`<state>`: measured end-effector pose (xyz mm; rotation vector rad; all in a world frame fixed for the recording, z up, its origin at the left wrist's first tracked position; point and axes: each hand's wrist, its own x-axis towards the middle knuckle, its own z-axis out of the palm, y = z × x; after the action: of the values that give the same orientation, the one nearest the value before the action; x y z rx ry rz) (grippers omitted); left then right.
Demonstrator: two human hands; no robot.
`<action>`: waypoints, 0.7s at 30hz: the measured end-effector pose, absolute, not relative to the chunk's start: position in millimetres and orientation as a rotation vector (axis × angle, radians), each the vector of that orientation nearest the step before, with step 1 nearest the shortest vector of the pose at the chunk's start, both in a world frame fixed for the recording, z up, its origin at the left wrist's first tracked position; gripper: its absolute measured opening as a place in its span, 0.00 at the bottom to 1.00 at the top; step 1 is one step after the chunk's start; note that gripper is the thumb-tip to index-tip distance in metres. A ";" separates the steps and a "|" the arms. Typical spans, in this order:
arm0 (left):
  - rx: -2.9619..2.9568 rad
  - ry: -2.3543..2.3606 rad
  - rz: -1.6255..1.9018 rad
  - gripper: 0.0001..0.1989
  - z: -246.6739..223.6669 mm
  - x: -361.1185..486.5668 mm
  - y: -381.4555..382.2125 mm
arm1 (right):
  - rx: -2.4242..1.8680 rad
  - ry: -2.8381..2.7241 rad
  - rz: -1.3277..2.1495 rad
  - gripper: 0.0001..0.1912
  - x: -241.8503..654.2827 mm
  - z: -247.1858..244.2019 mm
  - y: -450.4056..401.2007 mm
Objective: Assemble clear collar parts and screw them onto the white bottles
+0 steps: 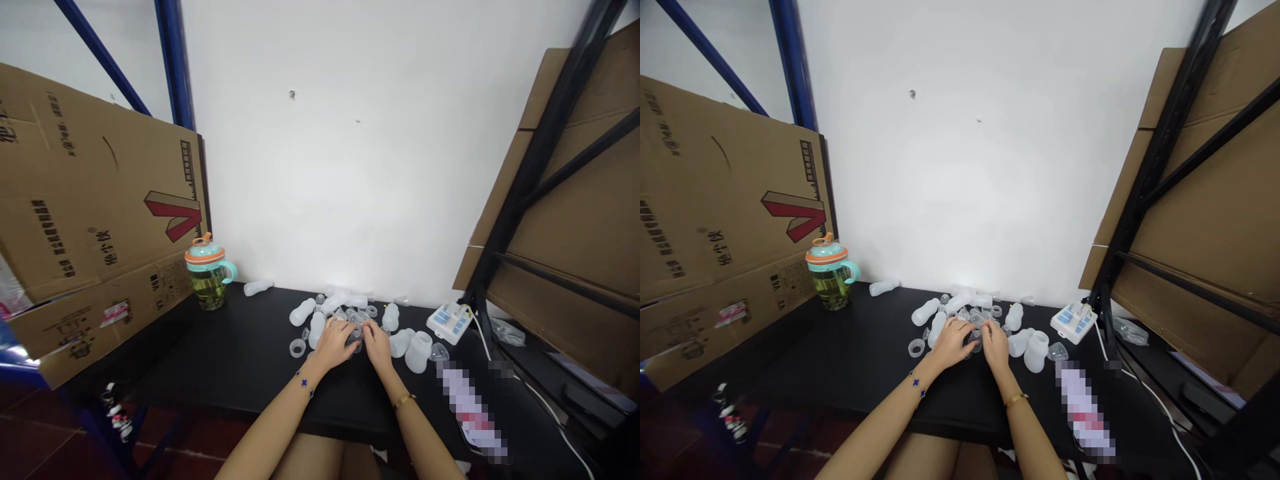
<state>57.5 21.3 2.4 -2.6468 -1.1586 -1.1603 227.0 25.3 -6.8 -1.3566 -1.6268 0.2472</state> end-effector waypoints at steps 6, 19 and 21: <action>-2.647 -1.143 -1.142 0.15 2.6 58.8 19.0 | -1.364 -1.639 0.231 0.17 225.6 -6.8 24.5; -2.647 -1.116 -1.106 0.14 0.0 58.9 18.1 | -1.424 -1.670 0.147 0.16 223.4 -6.8 23.6; -2.654 -1.108 -1.077 0.17 -0.2 58.7 17.2 | -1.442 -1.672 0.129 0.16 223.0 -8.2 23.9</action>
<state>58.7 17.2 -0.2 -2.6539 -1.1083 -1.0773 223.0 23.9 -8.2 -1.4424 -1.6720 0.1290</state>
